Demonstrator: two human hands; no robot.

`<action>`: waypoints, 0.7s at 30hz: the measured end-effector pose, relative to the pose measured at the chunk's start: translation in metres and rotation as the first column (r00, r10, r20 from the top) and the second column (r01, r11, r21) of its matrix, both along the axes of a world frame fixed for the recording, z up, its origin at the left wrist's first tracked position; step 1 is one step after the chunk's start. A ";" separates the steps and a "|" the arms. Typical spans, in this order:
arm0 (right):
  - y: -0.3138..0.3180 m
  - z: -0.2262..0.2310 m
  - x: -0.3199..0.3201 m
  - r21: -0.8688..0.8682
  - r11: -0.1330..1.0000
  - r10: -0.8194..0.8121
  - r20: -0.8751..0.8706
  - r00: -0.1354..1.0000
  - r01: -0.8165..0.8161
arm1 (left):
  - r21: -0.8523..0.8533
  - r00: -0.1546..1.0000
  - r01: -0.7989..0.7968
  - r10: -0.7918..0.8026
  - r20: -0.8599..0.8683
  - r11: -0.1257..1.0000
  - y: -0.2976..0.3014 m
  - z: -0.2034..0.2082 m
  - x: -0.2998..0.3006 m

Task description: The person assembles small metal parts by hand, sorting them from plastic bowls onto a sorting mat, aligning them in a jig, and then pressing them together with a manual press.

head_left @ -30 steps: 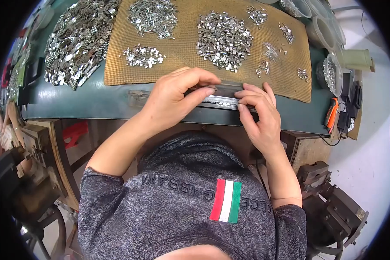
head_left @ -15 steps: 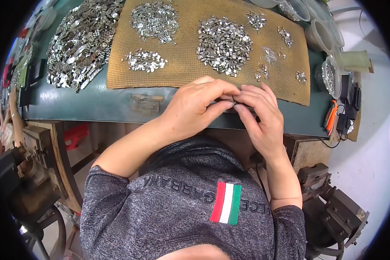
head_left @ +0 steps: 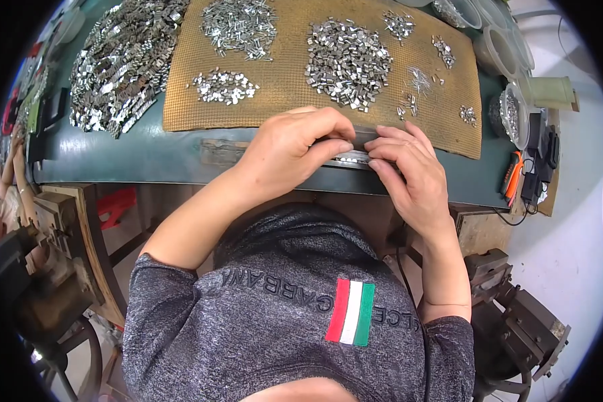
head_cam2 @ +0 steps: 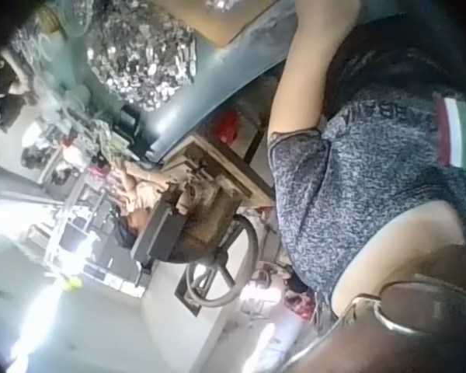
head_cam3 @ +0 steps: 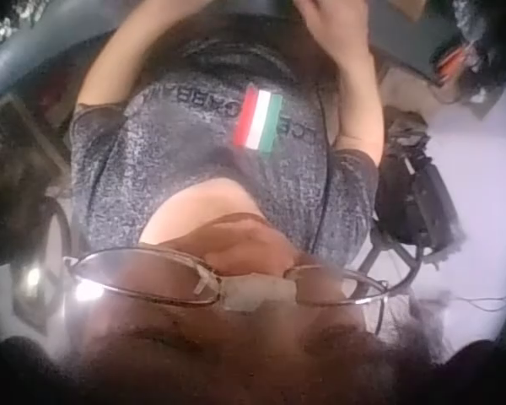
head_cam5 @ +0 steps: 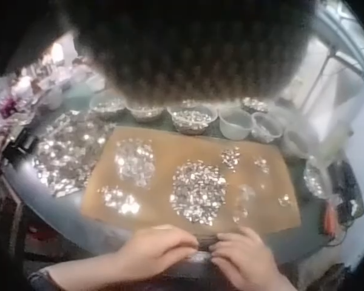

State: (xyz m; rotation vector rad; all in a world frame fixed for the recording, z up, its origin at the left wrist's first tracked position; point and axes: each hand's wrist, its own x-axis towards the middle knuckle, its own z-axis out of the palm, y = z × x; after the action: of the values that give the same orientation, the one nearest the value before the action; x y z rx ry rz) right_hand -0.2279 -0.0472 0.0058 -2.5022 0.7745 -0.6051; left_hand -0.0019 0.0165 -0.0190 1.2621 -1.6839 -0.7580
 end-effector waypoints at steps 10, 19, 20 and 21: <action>0.010 0.008 0.007 -0.192 0.981 0.006 -0.163 0.987 -0.037 | 0.055 0.973 -0.168 0.175 -0.151 0.984 0.007 -0.011 0.006; 0.018 0.005 0.008 -0.263 0.965 -0.051 -0.167 0.985 0.006 | -0.165 0.982 -0.131 0.151 0.116 0.978 0.007 -0.010 0.011; 0.016 0.004 0.007 -0.247 0.969 -0.046 -0.154 0.987 0.007 | -0.153 0.982 -0.134 0.152 0.111 0.979 0.008 -0.009 0.010; 0.015 0.004 0.006 -0.231 0.973 -0.042 -0.141 0.989 0.008 | -0.153 0.982 -0.134 0.151 0.112 0.979 0.009 -0.008 0.008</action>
State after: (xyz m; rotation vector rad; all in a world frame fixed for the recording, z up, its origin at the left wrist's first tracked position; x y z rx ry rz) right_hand -0.2217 -0.0326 0.0100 -2.7785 0.8316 -0.5531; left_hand 0.0062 0.0253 -0.0269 1.3332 -1.6924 -0.4719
